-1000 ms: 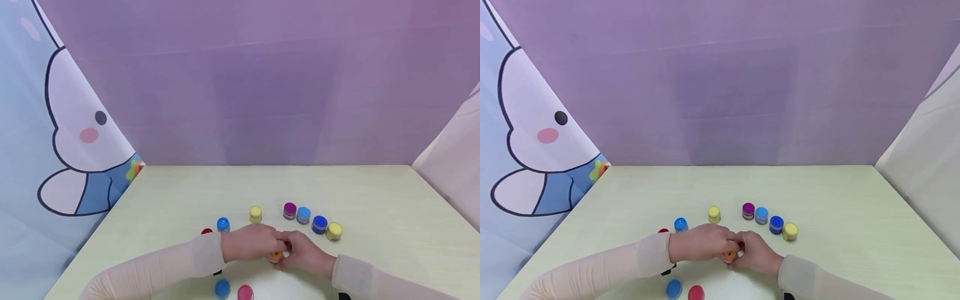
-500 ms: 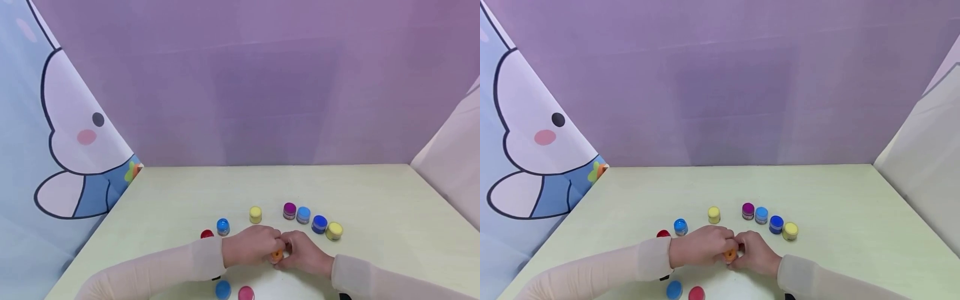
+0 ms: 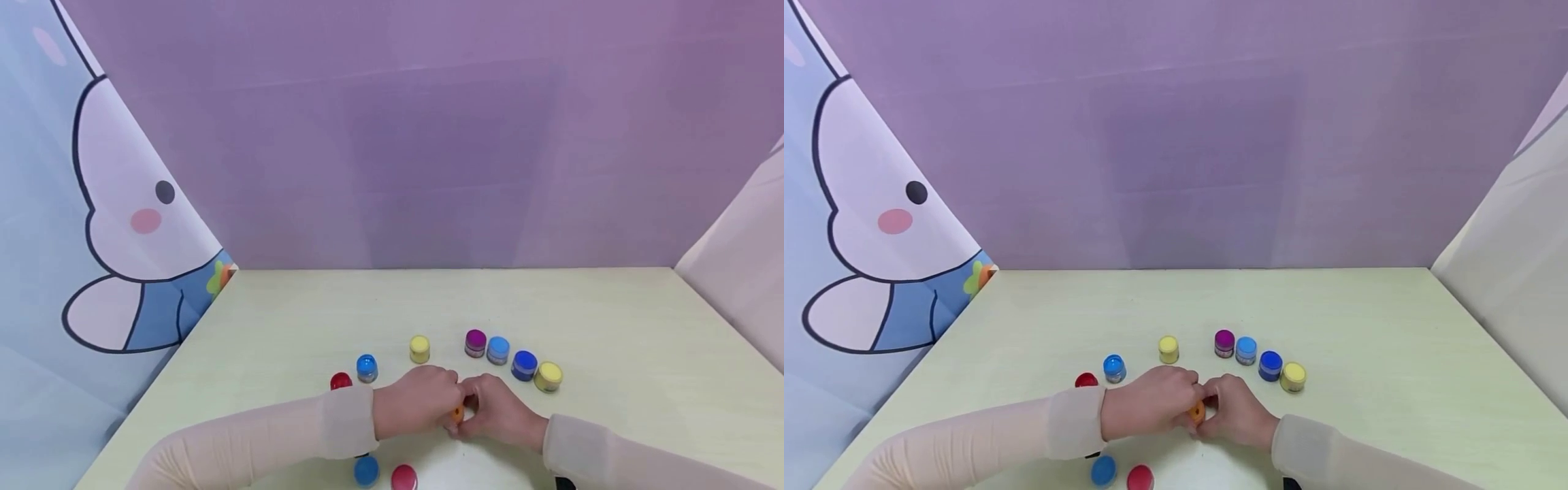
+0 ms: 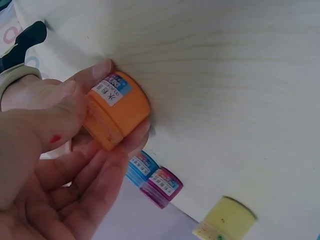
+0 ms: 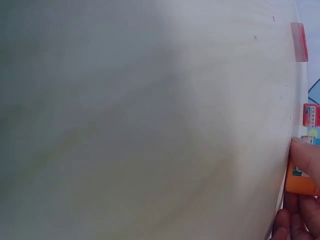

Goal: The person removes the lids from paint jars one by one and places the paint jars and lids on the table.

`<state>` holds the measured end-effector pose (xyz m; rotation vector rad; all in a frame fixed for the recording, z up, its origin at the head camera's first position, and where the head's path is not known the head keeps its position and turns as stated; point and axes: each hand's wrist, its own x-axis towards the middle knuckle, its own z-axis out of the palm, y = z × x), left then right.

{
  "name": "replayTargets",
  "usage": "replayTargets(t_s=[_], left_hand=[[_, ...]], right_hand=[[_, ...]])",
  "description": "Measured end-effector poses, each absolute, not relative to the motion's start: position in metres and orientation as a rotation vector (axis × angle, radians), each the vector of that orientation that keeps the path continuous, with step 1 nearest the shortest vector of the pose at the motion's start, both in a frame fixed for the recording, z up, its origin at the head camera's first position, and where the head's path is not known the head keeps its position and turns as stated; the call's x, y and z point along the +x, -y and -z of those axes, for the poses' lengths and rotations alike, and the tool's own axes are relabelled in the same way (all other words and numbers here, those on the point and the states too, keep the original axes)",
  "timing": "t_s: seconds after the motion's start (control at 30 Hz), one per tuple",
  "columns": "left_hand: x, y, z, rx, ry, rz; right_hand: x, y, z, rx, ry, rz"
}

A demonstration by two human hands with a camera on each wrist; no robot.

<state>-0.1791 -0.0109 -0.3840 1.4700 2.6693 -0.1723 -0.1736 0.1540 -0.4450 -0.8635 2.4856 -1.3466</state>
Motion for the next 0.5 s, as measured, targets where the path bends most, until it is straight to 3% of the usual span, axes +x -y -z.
replayTargets(t_s=[0.23,0.5], left_hand=[[-0.180,0.017,0.388,1.380,-2.714,0.104],[-0.193,0.022,0.380,1.960,-2.365,0.079]], right_hand=[[-0.174,-0.155,0.445,-0.833,-2.422,1.359],[-0.176,-0.155,0.441,-0.745,-2.428,1.300]])
